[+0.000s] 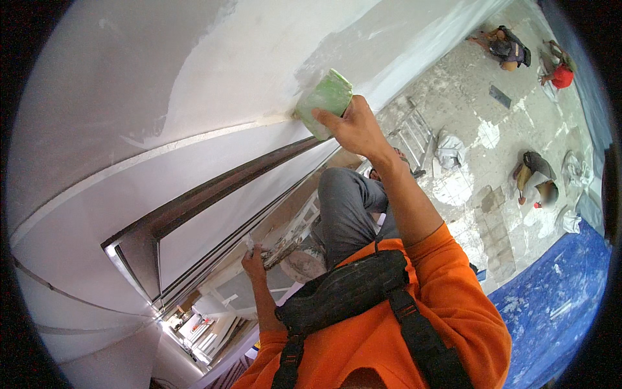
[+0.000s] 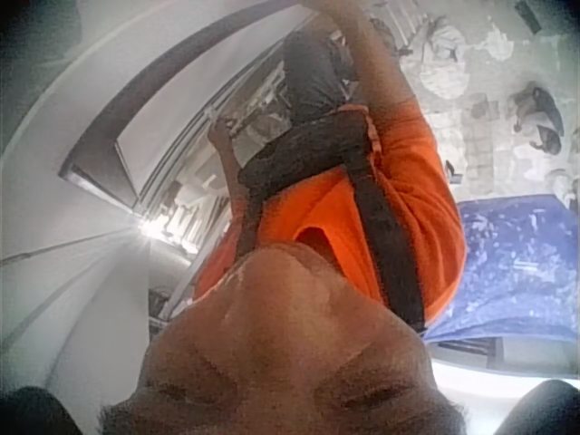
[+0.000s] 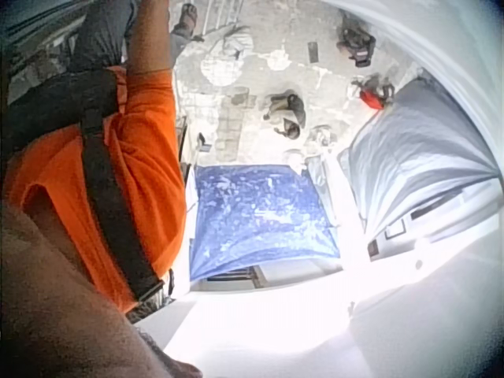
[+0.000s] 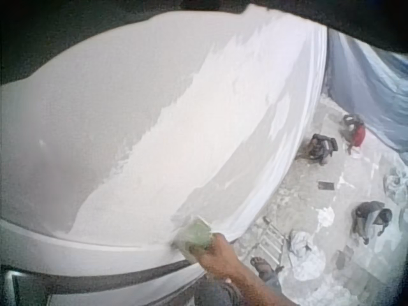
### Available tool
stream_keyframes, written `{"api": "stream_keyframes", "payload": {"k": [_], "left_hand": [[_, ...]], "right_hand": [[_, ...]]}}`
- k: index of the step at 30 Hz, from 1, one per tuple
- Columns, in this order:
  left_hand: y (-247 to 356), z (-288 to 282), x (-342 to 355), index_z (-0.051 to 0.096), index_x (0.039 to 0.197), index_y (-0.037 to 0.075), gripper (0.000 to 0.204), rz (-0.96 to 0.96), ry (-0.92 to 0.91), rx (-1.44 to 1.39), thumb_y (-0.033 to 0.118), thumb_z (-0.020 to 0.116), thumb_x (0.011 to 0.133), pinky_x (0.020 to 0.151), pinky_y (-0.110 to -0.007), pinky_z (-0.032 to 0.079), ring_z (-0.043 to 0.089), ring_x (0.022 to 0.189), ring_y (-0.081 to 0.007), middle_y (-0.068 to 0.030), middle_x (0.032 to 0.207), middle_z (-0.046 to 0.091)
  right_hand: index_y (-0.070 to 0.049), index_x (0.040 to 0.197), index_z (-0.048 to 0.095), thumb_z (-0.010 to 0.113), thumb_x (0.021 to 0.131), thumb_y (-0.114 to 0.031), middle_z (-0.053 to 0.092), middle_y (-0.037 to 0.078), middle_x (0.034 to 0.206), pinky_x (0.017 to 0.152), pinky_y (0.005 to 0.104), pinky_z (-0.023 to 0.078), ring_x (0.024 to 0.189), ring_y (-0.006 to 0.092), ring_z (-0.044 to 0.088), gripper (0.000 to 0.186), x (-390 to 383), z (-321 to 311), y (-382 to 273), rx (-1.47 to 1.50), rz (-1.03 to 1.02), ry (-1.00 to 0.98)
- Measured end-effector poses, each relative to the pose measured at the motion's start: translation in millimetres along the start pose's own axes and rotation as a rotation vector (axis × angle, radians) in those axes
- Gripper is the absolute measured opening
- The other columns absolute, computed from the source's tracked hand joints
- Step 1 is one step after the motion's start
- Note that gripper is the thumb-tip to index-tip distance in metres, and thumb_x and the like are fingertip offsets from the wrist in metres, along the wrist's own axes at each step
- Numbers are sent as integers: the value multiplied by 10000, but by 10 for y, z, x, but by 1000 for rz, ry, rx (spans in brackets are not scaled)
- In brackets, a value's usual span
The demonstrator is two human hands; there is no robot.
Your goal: The person uses a scraper to scoop plaster from a bucket and applies it along the upper edge of a wall and door frame.
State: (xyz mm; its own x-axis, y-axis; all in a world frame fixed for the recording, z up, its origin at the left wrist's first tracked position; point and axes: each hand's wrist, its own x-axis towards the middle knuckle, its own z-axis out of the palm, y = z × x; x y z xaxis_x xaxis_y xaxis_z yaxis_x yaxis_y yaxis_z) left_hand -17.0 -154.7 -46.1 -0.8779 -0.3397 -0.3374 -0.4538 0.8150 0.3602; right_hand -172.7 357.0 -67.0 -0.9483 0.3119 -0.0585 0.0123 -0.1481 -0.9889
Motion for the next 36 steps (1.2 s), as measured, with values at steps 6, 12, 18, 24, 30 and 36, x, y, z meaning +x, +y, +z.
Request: {"api": "stream_keyframes", "payload": {"k": [6,12,18,24,30,36], "left_hand": [[185,33,-56,778,854,-3,368,-43,26,-137,335,673,953,708,-331,472,569,708,-144,-53,768,688],[208,5,-47,773,839,4,349,-105,23,-155,313,664,960,643,-320,445,524,641,-135,-19,725,650],[449,16,-148,765,830,18,320,-30,27,-89,265,634,985,620,-306,427,502,624,-108,-12,729,662],[301,0,-145,762,852,16,314,17,58,-52,262,626,992,624,-299,444,543,648,-105,-10,732,680],[479,-9,-174,759,908,-2,309,-52,39,-49,285,661,965,679,-324,470,572,691,-138,-54,757,700],[354,34,-147,760,921,-14,309,-79,93,-112,276,658,957,708,-344,481,587,717,-156,-53,773,684]], "right_hand": [[12,878,684,682,862,-195,642,185,681,600,417,491,595,277,610,208,51,-20,-386,30,-19,-71],[15,876,679,690,866,-168,641,161,668,574,395,474,568,230,581,183,62,50,-832,128,-136,-98],[17,1041,715,696,908,-70,748,118,875,719,311,563,846,143,699,160,-198,31,-978,113,-230,21],[-71,1329,622,727,717,-127,668,145,1282,847,373,587,1064,297,684,623,-440,492,-711,-434,-812,224],[-29,1319,625,709,712,-49,650,195,1304,938,409,551,1147,357,653,612,-512,738,-650,-462,-732,209],[-63,1256,674,700,816,-9,719,159,1133,822,362,557,965,301,693,444,-519,247,-708,-35,-512,-93]]}}
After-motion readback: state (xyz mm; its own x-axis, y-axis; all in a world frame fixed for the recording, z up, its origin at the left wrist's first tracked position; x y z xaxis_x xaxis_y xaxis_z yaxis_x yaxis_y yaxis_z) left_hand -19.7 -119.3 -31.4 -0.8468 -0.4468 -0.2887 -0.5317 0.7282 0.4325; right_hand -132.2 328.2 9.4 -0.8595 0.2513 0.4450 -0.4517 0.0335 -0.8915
